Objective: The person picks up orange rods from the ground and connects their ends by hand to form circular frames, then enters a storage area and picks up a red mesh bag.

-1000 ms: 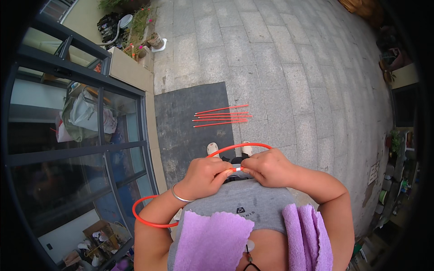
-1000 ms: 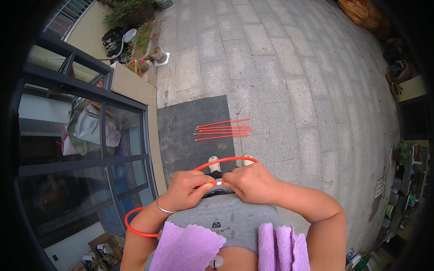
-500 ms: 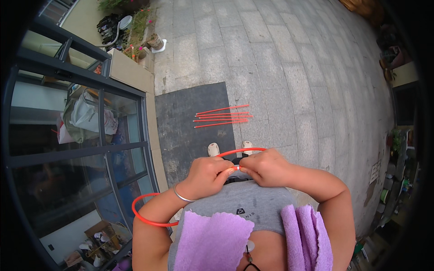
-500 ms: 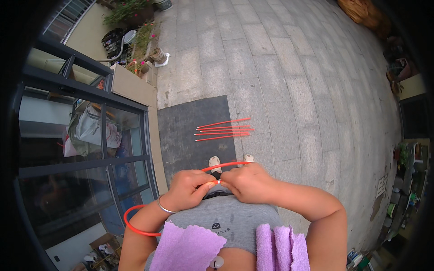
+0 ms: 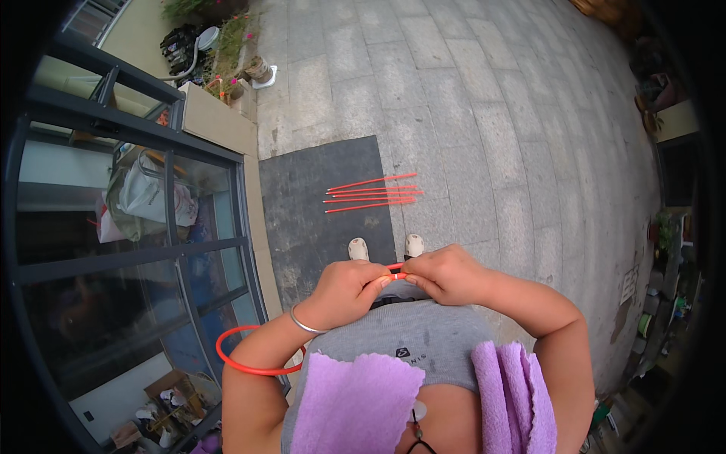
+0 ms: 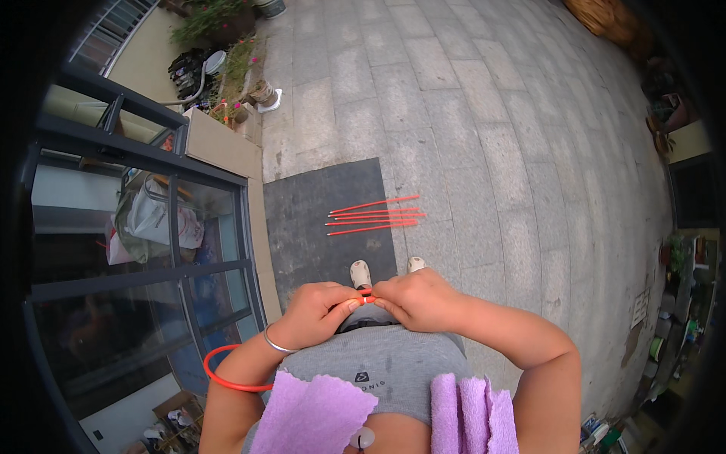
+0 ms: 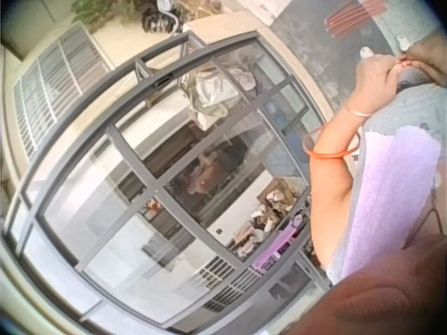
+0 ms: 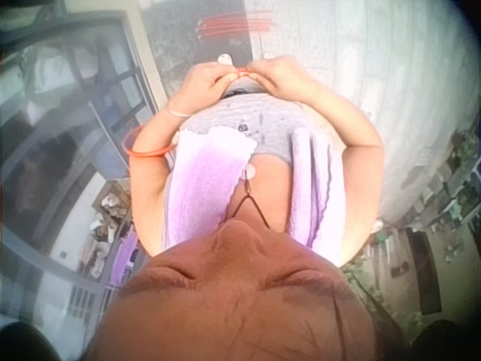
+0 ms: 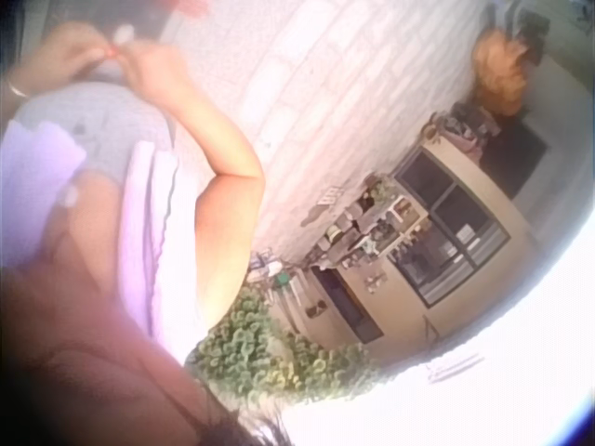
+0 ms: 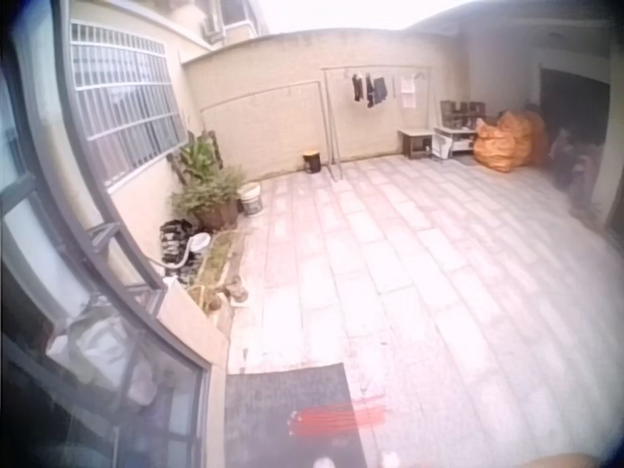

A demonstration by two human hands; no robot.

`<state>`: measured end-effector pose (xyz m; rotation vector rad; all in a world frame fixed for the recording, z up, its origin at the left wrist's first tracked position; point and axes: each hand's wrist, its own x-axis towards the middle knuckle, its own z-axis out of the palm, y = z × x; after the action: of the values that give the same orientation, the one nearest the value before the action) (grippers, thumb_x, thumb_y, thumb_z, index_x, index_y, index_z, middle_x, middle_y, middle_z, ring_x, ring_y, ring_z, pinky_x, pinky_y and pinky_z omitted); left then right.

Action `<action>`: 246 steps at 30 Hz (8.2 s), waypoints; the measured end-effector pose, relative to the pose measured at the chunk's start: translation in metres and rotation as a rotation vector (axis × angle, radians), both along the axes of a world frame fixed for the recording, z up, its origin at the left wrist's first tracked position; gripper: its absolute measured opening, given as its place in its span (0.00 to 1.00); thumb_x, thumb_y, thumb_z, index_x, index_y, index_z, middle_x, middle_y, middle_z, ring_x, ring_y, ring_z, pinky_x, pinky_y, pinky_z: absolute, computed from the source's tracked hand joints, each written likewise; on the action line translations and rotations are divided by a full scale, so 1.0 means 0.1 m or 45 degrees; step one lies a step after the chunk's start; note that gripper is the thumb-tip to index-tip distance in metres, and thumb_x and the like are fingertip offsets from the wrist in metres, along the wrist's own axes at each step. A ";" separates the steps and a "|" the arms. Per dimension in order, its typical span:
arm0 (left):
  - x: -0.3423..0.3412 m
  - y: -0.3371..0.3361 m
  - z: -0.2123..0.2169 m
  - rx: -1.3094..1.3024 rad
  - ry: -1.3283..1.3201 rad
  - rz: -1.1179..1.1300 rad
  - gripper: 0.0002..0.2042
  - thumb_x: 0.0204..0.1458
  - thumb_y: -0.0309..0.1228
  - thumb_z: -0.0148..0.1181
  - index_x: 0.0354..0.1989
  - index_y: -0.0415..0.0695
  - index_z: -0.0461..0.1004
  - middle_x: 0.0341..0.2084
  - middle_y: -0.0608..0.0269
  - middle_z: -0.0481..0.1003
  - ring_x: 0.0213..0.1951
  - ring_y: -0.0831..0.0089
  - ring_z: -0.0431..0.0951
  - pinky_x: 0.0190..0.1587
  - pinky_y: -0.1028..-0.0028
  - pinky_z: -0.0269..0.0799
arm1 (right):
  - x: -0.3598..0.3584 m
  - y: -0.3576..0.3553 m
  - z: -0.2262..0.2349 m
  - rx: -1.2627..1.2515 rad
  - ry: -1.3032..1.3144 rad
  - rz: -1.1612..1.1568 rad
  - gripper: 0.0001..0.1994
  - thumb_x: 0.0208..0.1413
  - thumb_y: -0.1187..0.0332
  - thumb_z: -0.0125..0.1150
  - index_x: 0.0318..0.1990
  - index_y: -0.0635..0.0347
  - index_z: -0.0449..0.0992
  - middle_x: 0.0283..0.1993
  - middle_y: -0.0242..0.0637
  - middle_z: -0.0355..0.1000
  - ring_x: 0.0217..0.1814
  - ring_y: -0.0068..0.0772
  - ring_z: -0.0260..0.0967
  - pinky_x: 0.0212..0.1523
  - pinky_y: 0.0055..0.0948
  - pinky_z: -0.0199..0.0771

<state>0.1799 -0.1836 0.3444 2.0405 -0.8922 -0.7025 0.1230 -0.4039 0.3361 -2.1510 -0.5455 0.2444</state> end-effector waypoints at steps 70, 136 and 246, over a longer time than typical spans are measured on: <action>-0.04 0.43 0.17 -0.175 0.205 -0.063 0.12 0.52 0.37 0.59 0.28 0.41 0.68 0.10 0.65 0.63 0.15 0.72 0.69 0.19 0.72 0.61 | -0.41 -0.50 -0.03 0.440 0.421 0.097 0.07 0.52 0.65 0.63 0.34 0.57 0.77 0.25 0.35 0.74 0.24 0.31 0.71 0.26 0.27 0.69; 0.30 0.16 -0.57 -1.227 1.207 1.494 0.09 0.58 0.35 0.48 0.36 0.44 0.71 0.27 0.58 0.76 0.29 0.68 0.75 0.35 0.67 0.74 | 0.02 -0.59 1.94 0.249 -0.693 0.344 0.11 0.32 0.71 0.62 0.29 0.58 0.76 0.16 0.26 0.58 0.15 0.22 0.57 0.18 0.26 0.56; -0.33 -1.19 -1.72 -0.960 1.483 0.033 0.15 0.60 0.32 0.49 0.51 0.37 0.70 0.45 0.61 0.73 0.48 0.76 0.71 0.51 0.78 0.64 | 3.40 -1.01 -2.85 1.248 0.103 -1.292 0.04 0.51 0.79 0.59 0.35 0.65 0.73 0.33 0.33 0.71 0.34 0.24 0.71 0.35 0.24 0.79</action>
<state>0.1468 -0.3024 0.1723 0.7305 -0.3163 -1.1206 0.4628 -0.5052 0.0508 -1.2095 0.4509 -0.4252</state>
